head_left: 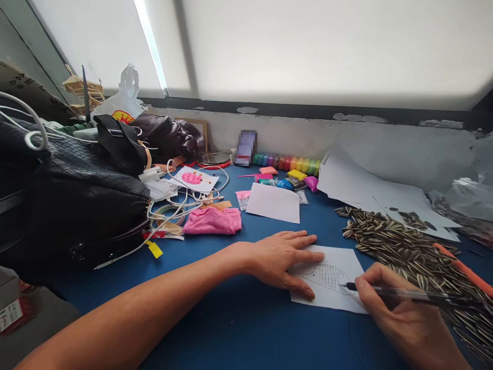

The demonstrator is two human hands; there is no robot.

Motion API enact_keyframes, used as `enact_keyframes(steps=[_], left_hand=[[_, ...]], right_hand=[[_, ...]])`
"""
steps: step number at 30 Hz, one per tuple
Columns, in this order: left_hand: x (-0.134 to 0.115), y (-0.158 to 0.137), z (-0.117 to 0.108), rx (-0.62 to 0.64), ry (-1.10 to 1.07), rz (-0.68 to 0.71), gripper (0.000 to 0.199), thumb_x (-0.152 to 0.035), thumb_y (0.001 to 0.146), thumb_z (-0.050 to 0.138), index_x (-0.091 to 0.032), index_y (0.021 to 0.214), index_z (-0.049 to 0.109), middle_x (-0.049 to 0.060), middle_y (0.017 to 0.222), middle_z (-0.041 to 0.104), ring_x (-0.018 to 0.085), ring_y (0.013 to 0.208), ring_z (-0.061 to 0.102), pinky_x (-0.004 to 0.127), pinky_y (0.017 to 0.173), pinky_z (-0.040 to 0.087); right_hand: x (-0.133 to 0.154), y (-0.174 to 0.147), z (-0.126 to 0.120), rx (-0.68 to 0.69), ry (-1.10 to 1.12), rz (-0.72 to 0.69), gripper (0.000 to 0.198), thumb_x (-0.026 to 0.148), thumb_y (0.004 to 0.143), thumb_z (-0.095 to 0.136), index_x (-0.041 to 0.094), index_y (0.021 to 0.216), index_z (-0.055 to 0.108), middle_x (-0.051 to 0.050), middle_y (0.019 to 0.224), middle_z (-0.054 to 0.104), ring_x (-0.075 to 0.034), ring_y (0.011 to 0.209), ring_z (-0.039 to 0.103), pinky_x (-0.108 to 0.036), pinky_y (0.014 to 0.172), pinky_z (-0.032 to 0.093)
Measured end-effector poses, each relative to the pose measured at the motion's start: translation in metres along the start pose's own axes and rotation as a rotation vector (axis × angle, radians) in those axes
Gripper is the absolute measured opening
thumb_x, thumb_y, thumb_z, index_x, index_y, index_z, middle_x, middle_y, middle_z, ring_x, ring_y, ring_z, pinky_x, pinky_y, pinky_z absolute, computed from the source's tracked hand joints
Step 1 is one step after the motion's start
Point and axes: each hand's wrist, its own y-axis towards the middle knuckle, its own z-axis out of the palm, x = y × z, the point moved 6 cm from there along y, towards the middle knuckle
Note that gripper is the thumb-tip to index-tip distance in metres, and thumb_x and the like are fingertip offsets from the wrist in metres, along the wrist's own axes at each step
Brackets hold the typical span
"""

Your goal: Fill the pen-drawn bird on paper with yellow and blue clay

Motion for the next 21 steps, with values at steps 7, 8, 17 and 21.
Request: enact_keyframes(steps=[7,8,17,21], left_hand=[[0.0005,-0.0001,0.0006,0.008,0.006,-0.003,0.079,-0.061,0.087,0.053,-0.019,0.15,0.03,0.013,0.16,0.01,0.026,0.149,0.002,0.041,0.119,0.01],[0.0006,0.0,0.0008,0.01,0.008,-0.002,0.079,-0.061,0.087,0.052,-0.019,0.15,0.03,0.012,0.16,0.009,0.026,0.149,0.002,0.041,0.119,0.01],[0.0011,0.0004,0.0011,-0.004,-0.005,0.0,0.079,-0.061,0.086,0.054,-0.02,0.15,0.031,0.012,0.16,0.011,0.025,0.149,0.003,0.041,0.119,0.01],[0.0005,0.0004,0.0004,0.001,0.003,-0.004,0.078,-0.06,0.086,0.055,-0.02,0.15,0.031,0.011,0.16,0.01,0.026,0.149,0.003,0.041,0.119,0.01]], right_hand=[[0.0007,-0.0006,0.0018,0.025,0.031,-0.006,0.029,0.04,0.082,0.049,0.025,0.057,0.048,0.004,0.052,0.044,-0.013,0.045,0.043,-0.027,0.044,0.033],[0.0007,-0.0007,0.0017,0.022,0.033,-0.007,0.029,0.04,0.082,0.049,0.025,0.057,0.049,0.004,0.052,0.045,-0.013,0.045,0.043,-0.027,0.044,0.033],[-0.0006,0.0033,0.0026,0.071,0.011,-0.072,0.029,0.039,0.081,0.049,0.025,0.055,0.05,0.004,0.049,0.044,-0.012,0.042,0.04,-0.026,0.04,0.032],[-0.0004,-0.0001,0.0016,0.033,0.034,0.009,0.03,0.04,0.082,0.049,0.025,0.056,0.047,0.004,0.051,0.04,-0.012,0.043,0.036,-0.026,0.04,0.029]])
